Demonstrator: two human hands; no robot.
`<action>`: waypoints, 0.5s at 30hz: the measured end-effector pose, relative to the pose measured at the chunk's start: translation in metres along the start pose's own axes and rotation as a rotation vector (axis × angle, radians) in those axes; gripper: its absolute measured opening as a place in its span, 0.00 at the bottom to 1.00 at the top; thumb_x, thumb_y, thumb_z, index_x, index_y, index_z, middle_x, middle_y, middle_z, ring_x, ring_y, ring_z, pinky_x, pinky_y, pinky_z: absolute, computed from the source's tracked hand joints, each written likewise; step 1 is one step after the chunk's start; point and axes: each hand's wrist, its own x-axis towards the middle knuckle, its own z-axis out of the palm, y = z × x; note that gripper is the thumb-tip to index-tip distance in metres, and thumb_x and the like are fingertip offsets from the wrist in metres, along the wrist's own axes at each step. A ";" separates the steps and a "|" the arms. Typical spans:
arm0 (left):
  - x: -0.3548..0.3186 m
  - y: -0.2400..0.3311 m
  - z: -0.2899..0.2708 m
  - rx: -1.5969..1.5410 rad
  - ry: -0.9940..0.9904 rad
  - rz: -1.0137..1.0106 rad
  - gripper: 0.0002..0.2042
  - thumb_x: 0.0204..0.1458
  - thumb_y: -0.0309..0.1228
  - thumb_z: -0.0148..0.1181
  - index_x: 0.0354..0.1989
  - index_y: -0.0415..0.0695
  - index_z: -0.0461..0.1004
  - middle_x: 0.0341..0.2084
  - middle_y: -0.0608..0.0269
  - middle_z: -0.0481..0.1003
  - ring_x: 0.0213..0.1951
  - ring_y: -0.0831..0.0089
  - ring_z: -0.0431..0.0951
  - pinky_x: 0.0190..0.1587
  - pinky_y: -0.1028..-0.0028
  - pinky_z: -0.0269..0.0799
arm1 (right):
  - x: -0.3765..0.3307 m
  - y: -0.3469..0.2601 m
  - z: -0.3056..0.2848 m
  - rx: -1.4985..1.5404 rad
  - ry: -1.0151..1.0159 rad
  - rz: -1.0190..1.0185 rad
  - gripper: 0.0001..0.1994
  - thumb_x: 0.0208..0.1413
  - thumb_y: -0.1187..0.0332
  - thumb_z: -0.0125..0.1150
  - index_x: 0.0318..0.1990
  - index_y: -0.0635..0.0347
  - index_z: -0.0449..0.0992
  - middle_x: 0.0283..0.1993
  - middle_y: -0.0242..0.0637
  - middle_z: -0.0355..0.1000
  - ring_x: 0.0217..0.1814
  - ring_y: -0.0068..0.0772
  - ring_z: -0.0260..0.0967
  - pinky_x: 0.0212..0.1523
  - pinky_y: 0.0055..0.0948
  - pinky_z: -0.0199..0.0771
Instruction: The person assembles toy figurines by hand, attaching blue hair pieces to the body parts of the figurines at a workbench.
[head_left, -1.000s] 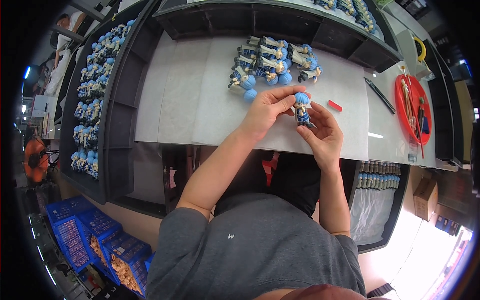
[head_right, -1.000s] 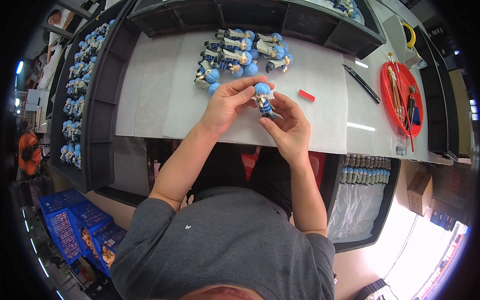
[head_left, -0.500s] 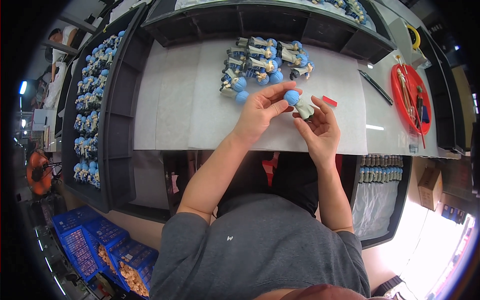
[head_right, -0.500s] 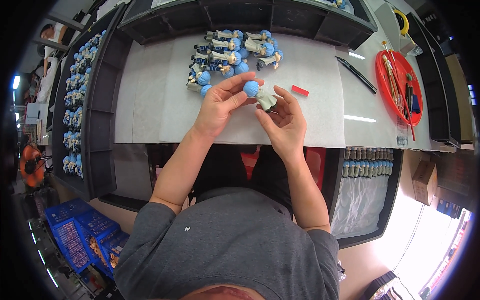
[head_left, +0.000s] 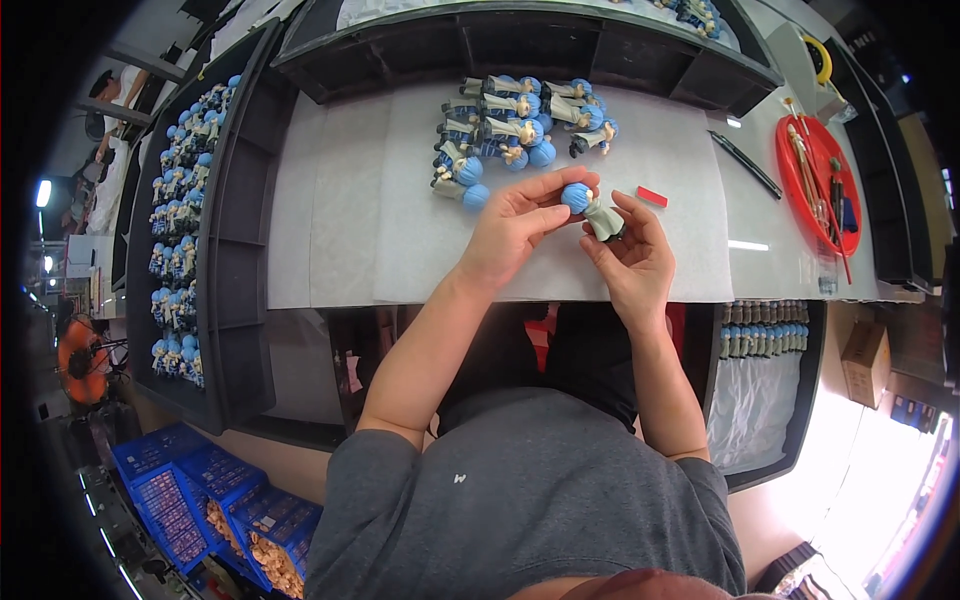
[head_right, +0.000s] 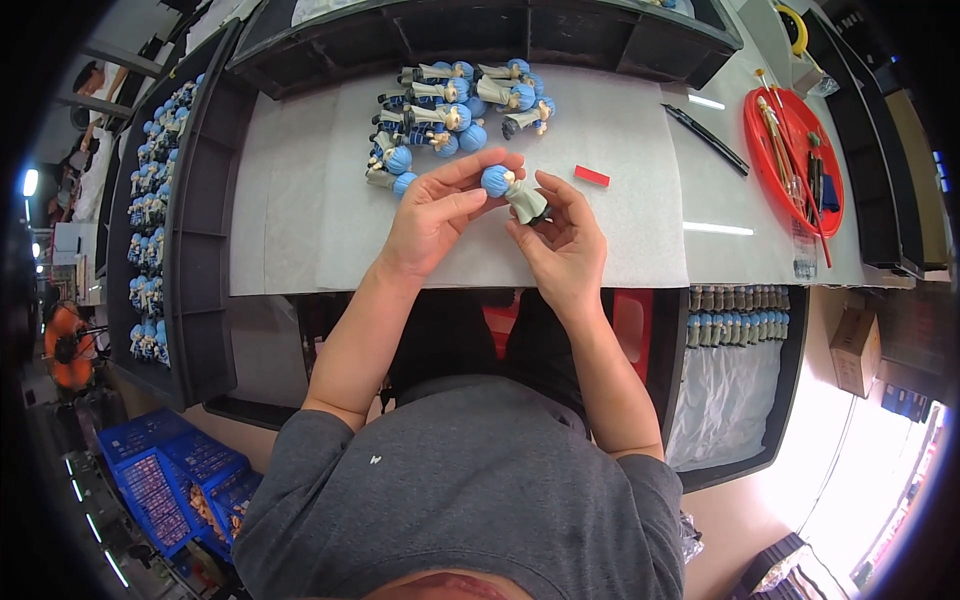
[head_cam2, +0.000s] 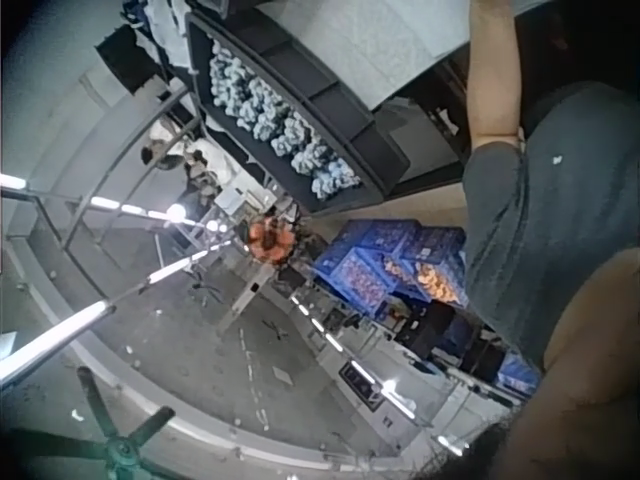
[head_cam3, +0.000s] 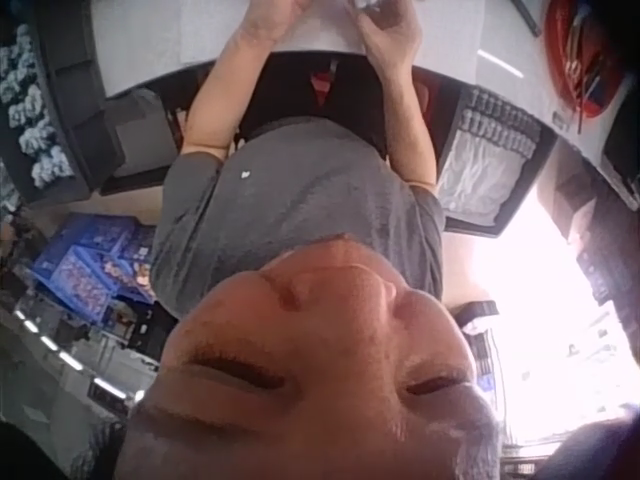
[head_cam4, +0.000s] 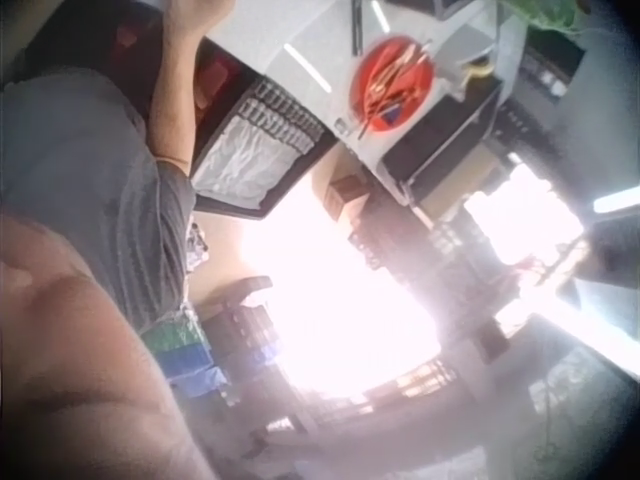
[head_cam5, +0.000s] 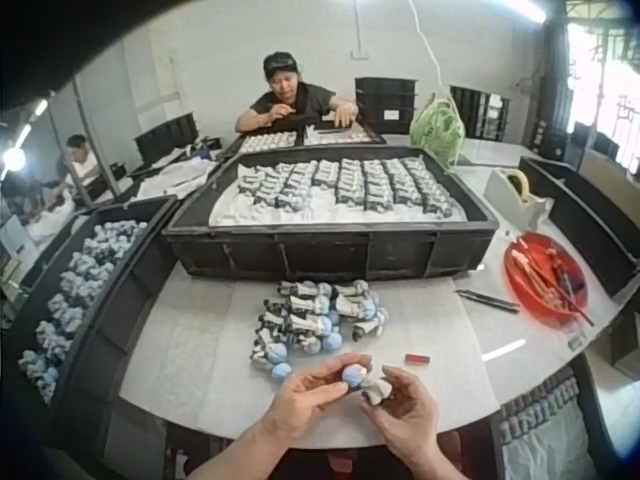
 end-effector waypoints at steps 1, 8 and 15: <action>0.000 0.000 0.000 0.001 -0.001 0.000 0.18 0.50 0.17 0.46 0.52 0.38 0.66 0.48 0.53 0.69 0.52 0.66 0.68 0.55 0.67 0.63 | 0.000 0.000 0.000 -0.005 -0.007 0.006 0.25 0.43 0.84 0.59 0.52 0.65 0.62 0.46 0.41 0.65 0.46 0.26 0.67 0.46 0.24 0.70; 0.001 -0.002 0.002 0.147 0.014 0.047 0.20 0.47 0.15 0.50 0.51 0.39 0.66 0.48 0.54 0.69 0.51 0.67 0.68 0.55 0.70 0.62 | 0.000 0.002 -0.002 -0.042 -0.021 -0.066 0.24 0.43 0.82 0.62 0.50 0.66 0.64 0.46 0.39 0.66 0.46 0.26 0.66 0.47 0.24 0.68; -0.003 -0.001 0.003 0.224 0.044 0.038 0.19 0.47 0.15 0.51 0.50 0.38 0.67 0.48 0.56 0.69 0.51 0.69 0.68 0.54 0.72 0.63 | -0.001 0.004 0.000 0.038 -0.008 -0.037 0.17 0.44 0.81 0.62 0.44 0.69 0.67 0.44 0.37 0.66 0.46 0.25 0.65 0.48 0.24 0.67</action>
